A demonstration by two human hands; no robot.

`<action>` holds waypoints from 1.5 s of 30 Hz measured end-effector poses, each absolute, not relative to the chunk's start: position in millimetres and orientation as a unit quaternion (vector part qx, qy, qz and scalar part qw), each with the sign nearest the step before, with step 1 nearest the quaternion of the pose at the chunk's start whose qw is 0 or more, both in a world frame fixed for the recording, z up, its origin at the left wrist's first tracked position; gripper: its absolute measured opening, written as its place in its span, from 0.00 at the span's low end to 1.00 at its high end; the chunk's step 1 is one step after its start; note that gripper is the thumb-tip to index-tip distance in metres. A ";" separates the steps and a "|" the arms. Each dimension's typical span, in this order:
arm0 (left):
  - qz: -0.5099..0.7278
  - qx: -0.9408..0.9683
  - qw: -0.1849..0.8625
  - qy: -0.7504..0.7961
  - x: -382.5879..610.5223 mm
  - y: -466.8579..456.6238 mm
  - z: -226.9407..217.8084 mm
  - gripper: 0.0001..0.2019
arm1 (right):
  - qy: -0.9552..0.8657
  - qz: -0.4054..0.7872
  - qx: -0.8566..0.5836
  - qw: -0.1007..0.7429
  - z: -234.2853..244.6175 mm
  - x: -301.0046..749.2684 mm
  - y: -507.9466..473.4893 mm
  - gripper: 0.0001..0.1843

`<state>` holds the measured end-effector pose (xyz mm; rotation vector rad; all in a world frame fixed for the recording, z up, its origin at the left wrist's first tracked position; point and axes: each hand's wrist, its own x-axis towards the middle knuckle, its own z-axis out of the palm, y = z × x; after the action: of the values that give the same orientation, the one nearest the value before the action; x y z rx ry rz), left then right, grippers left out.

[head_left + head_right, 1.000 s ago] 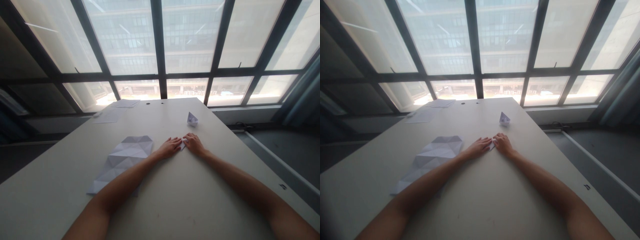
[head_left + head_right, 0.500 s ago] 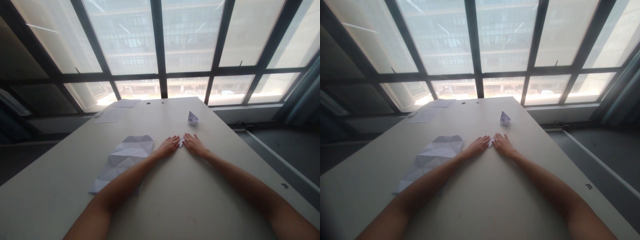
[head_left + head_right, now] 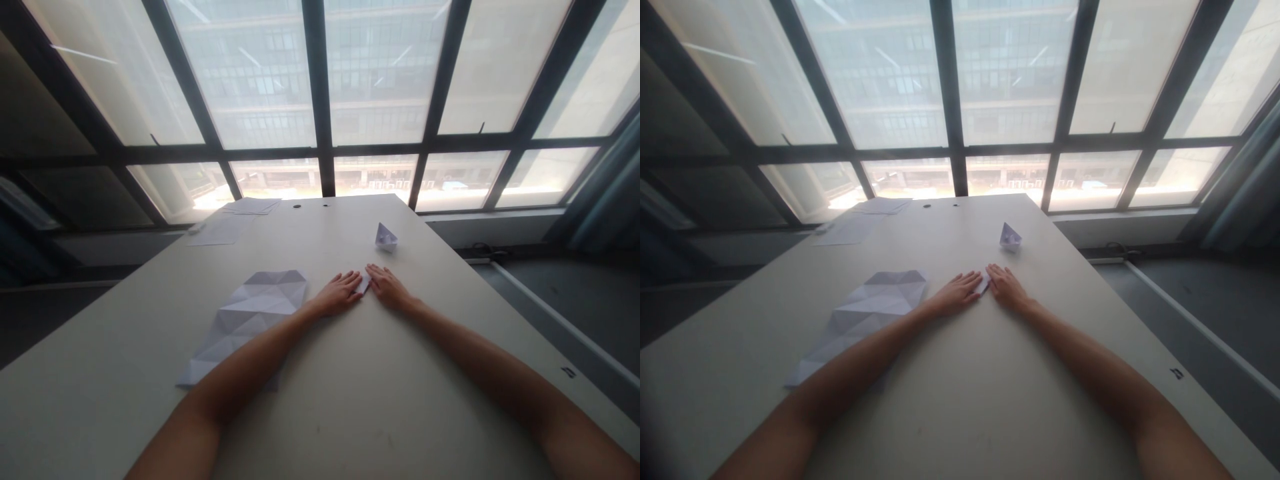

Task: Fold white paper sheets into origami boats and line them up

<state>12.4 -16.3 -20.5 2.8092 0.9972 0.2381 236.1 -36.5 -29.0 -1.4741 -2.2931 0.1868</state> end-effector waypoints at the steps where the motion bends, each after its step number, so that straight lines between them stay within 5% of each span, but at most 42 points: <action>1: 0.075 0.939 0.073 0.327 12.3 -17.3 -19.6 0.32 | -0.840 0.075 -0.502 0.190 -27.7 235.2 -37.8 0.30; 11: 0.054 0.930 0.053 0.359 11.7 -21.0 -18.1 0.37 | -0.857 0.086 -0.492 0.129 -24.1 231.0 -38.6 0.32; 32: 0.060 0.880 0.052 0.469 7.3 -15.7 -18.2 0.37 | -0.849 0.073 -0.503 0.141 -23.3 229.9 -38.8 0.29; 45: 0.099 0.886 0.078 0.447 4.4 -9.4 -21.8 0.24 | -0.851 0.072 -0.498 0.152 -24.2 231.4 -39.3 0.28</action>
<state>4.4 -9.4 -21.8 2.6527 1.3385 0.2973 231.4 -39.3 -24.2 -1.4276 -2.4415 0.2056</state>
